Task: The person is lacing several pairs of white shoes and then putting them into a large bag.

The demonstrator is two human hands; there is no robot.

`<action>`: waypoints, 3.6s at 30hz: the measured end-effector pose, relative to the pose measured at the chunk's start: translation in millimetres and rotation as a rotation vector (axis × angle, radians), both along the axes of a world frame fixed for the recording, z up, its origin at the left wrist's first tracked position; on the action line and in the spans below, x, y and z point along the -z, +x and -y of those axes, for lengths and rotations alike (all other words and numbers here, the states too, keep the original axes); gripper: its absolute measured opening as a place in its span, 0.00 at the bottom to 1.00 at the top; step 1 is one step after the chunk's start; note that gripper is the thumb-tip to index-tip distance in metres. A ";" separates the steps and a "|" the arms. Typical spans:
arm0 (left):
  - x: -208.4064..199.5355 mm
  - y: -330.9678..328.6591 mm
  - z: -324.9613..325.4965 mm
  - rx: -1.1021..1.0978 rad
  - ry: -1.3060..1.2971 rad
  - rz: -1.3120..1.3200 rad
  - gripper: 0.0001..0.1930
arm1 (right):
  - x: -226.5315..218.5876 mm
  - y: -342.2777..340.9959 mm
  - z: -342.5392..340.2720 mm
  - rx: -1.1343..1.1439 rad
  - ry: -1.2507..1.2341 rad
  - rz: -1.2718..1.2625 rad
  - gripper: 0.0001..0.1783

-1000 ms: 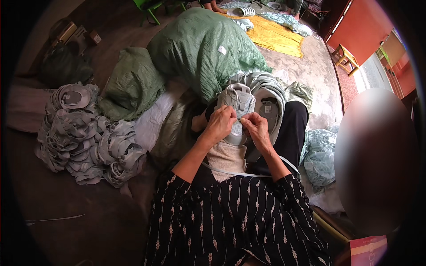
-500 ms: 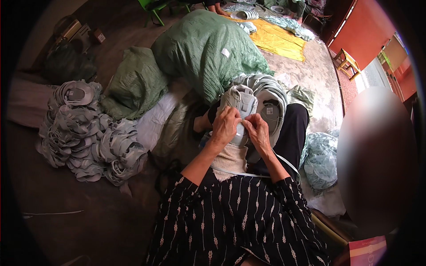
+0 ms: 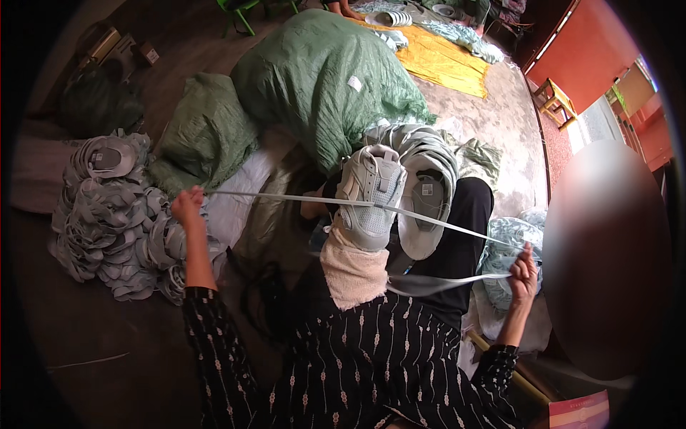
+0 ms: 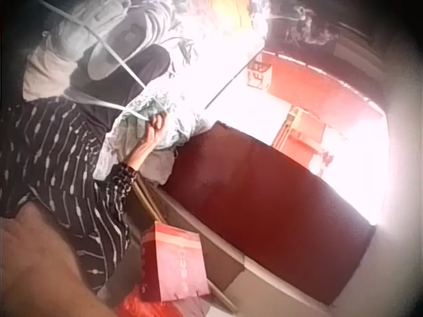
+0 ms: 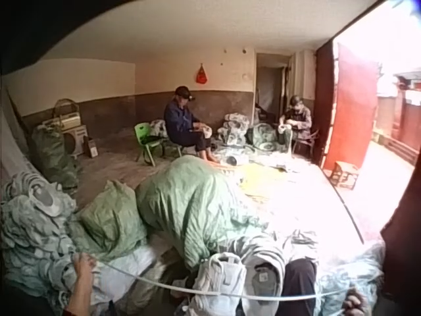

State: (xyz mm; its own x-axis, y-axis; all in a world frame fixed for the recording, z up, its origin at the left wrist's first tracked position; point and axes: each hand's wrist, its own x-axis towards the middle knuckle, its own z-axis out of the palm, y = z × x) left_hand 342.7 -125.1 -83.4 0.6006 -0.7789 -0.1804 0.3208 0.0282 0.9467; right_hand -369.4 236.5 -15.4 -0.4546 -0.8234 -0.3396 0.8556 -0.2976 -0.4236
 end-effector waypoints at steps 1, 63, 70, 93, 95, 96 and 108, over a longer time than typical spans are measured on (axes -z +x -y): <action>3.7 16.1 5.0 0.009 0.006 -0.001 0.10 | 15.5 -26.1 -18.9 0.063 0.025 0.012 0.13; -68.9 -311.0 -115.6 0.751 -0.622 0.968 0.07 | -11.4 215.9 174.4 -0.712 0.331 -0.981 0.08; -73.0 -308.3 -117.2 0.772 -0.617 0.948 0.07 | -23.7 211.7 188.0 -0.734 0.350 -1.404 0.09; -91.4 -304.3 -108.7 0.878 -0.630 1.254 0.05 | -12.5 223.3 185.5 -0.524 0.192 -1.542 0.04; -96.6 -307.5 -109.0 0.896 -0.642 1.282 0.05 | -9.3 224.9 181.6 -0.490 0.178 -1.458 0.04; -101.2 -310.2 -109.0 0.903 -0.662 1.417 0.04 | -7.2 223.4 182.9 -0.488 0.180 -1.452 0.04; -130.9 -308.0 -76.4 1.193 -1.154 1.848 0.02 | -38.8 203.8 202.3 -0.330 -0.315 -2.487 0.05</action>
State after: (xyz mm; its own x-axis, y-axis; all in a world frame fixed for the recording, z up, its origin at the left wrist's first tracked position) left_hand 34.6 -48.7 47.6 -0.9443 -0.1266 0.3038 -0.1558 0.9850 -0.0738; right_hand -165.6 34.2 23.3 0.4220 -0.8112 0.4048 -0.8143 -0.5354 -0.2240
